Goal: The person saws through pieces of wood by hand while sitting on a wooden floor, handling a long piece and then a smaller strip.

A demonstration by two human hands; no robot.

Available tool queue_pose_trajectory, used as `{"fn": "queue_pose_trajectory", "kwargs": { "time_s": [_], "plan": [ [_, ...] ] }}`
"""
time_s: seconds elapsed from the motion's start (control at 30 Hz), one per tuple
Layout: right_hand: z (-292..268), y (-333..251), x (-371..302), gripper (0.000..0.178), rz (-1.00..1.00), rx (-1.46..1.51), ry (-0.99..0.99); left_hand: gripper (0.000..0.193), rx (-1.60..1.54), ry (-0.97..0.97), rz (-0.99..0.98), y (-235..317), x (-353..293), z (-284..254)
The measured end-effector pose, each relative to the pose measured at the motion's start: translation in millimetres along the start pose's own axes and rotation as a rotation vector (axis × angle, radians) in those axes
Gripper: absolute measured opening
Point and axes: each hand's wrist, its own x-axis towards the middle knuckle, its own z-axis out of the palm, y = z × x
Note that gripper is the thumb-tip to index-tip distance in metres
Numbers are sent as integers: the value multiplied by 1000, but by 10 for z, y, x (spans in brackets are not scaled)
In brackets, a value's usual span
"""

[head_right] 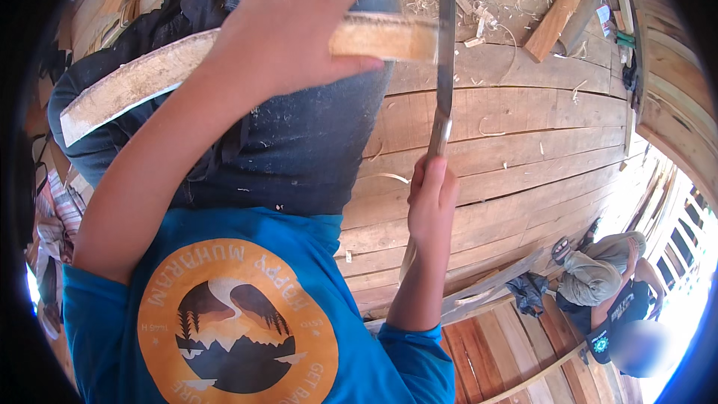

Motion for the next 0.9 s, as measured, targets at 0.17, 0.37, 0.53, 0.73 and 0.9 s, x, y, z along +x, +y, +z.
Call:
{"fn": "queue_pose_trajectory", "kwargs": {
  "time_s": [0.17, 0.37, 0.53, 0.73, 0.9],
  "plan": [
    [-57, 281, -158, 56, 17, 112, 13, 82, 20, -110, -12, 84, 26, -151],
    [93, -139, 313, 59, -61, 32, 9, 83, -88, -106, -11, 55, 54, -165],
    [-106, 401, -125, 56, -67, -7, 12, 84, -66, -146, -73, 104, 57, -303],
    [-119, 317, -161, 57, -35, 34, 0, 84, -87, -115, -62, 150, 60, -171],
    [94, -106, 462, 55, -155, 15, 1, 83, -100, -95, -45, 181, 51, -296]
  ]
}}
